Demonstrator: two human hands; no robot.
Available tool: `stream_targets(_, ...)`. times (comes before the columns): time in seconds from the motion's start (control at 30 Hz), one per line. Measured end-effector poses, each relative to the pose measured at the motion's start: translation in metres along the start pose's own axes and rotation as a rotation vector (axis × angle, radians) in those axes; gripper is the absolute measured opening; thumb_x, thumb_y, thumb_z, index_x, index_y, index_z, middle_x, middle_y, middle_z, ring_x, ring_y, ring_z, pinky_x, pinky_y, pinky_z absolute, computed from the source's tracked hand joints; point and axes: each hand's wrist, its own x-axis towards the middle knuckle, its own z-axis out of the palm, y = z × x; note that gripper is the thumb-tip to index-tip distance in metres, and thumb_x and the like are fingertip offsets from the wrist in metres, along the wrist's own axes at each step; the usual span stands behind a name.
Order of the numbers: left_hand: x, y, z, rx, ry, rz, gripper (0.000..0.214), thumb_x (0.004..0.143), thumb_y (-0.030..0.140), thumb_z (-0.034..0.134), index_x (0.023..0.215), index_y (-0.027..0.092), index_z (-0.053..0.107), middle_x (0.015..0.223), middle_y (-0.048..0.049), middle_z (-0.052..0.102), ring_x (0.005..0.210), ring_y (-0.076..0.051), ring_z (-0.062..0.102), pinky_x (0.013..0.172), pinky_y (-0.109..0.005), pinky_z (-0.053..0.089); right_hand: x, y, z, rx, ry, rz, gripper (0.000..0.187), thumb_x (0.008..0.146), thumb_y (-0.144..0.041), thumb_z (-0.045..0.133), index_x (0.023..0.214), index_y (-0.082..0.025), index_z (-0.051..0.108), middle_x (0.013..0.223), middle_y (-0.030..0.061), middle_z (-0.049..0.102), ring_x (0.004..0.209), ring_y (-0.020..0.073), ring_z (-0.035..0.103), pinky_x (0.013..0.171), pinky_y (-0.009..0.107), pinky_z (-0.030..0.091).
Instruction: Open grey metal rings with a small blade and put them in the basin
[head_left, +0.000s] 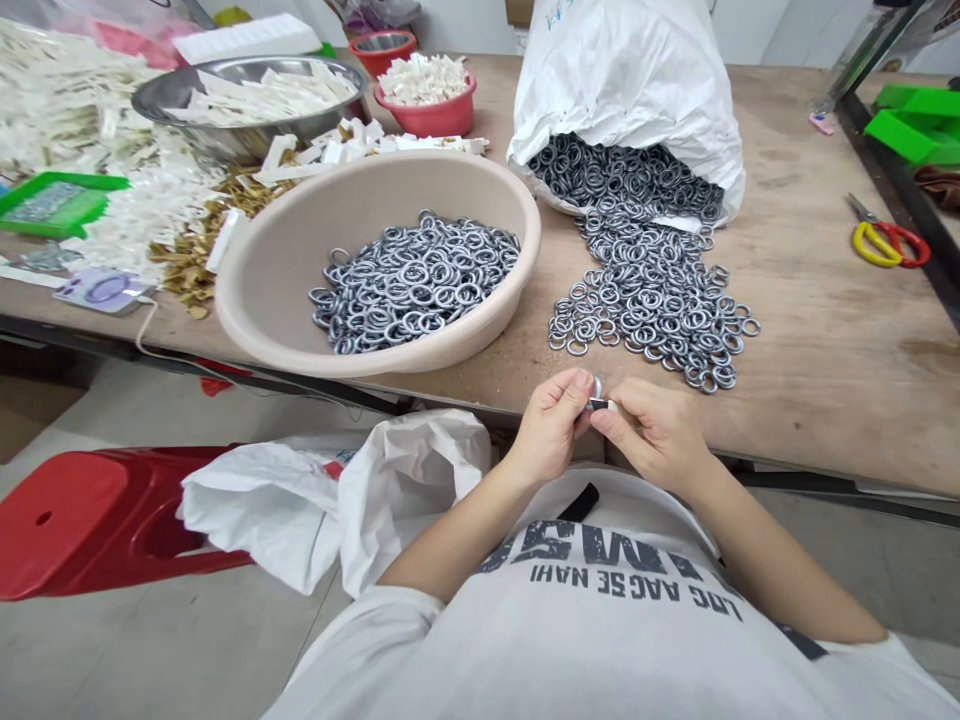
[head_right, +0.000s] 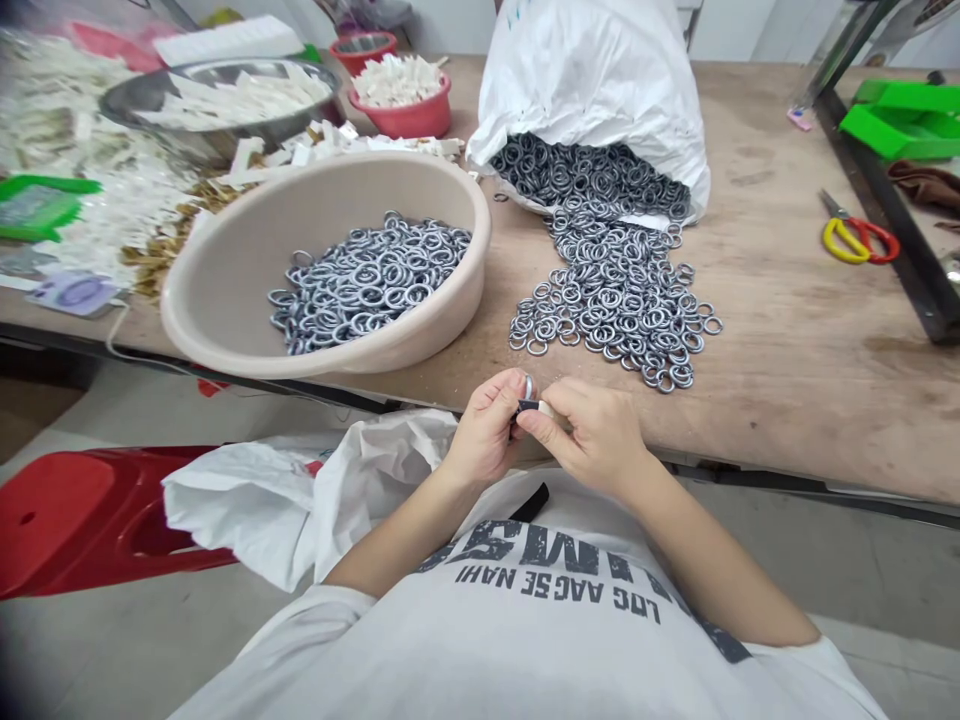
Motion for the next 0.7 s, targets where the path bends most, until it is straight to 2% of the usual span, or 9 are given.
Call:
stream_targets(0.1,-0.007,-0.001,-0.003,0.092,-0.132,0.005,0.049,0.082,0.057,0.068,0.062,0.015,0.052,0.057,0.0023,0.044,0.05,-0.006,0.033,0.048,-0.021,0.025,0.009,0.026,0.001,0.035,0.023,0.193,0.044,0.101,-0.05,0.041,0.073,-0.021,0.056,0.067,-0.0008,0.056,0.063,0.0137,0.051,0.061,0.028,0.032)
stream_targets(0.17,-0.01,-0.001,-0.007,0.107,-0.184,0.002,0.049,0.085,0.055,0.066,0.06,0.014,0.052,0.056,0.001,0.046,0.049,-0.006,0.035,0.049,-0.022,0.025,0.019,0.044,0.001,-0.081,0.043,0.314,0.047,0.101,-0.054,0.038,0.077,-0.021,0.06,0.07,0.0006,0.061,0.065,0.0156,0.054,0.06,0.028,0.031)
stream_targets(0.27,-0.007,0.001,-0.017,0.01,-0.102,-0.004,0.043,0.086,0.047,0.067,0.063,0.015,0.05,0.056,0.0026,0.045,0.045,-0.004,0.033,0.044,-0.021,0.021,0.036,0.059,0.004,-0.411,-0.012,0.359,0.034,0.096,-0.053,0.051,0.094,-0.022,0.065,0.093,0.0051,0.068,0.077,0.0209,0.06,0.061,0.029,0.031)
stream_targets(0.33,-0.002,0.002,-0.024,-0.047,-0.05,-0.015,0.037,0.087,0.042,0.066,0.067,0.015,0.051,0.059,0.0013,0.052,0.043,-0.004,0.035,0.042,-0.019,0.021,0.046,0.058,0.008,-0.6,-0.071,0.357,0.031,0.093,-0.05,0.058,0.107,-0.023,0.064,0.106,0.0081,0.067,0.082,0.0238,0.063,0.062,0.03,0.032)
stream_targets(0.47,0.007,0.005,-0.035,-0.16,-0.011,-0.074,0.021,0.083,0.035,0.063,0.081,0.017,0.054,0.067,-0.0019,0.064,0.04,-0.006,0.042,0.038,-0.017,0.023,0.057,0.05,0.016,-0.753,-0.168,0.357,0.027,0.098,-0.041,0.049,0.11,-0.021,0.064,0.109,0.0113,0.064,0.082,0.0246,0.064,0.064,0.03,0.035)
stream_targets(0.53,0.009,0.006,-0.036,-0.232,-0.016,-0.116,0.018,0.08,0.034,0.062,0.086,0.018,0.054,0.068,-0.0015,0.065,0.041,-0.008,0.046,0.036,-0.017,0.025,0.057,0.049,0.015,-0.725,-0.168,0.358,0.025,0.098,-0.036,0.047,0.108,-0.019,0.064,0.11,0.0127,0.063,0.084,0.0245,0.064,0.065,0.031,0.036)
stream_targets(0.6,0.011,0.006,-0.034,-0.257,-0.001,-0.139,0.021,0.078,0.036,0.062,0.087,0.018,0.055,0.07,-0.0014,0.065,0.044,-0.009,0.05,0.036,-0.016,0.026,0.052,0.048,0.011,-0.578,-0.125,0.363,0.022,0.098,-0.033,0.048,0.102,-0.018,0.064,0.106,0.012,0.063,0.085,0.0234,0.062,0.067,0.031,0.037)
stream_targets(0.7,0.014,0.001,-0.026,-0.137,0.071,-0.09,0.027,0.08,0.042,0.067,0.087,0.017,0.057,0.07,-0.0001,0.062,0.045,-0.007,0.051,0.035,-0.015,0.023,0.039,0.045,0.003,-0.047,-0.096,0.361,0.024,0.098,-0.038,0.048,0.088,-0.019,0.059,0.085,0.0044,0.06,0.075,0.0177,0.055,0.066,0.028,0.037)
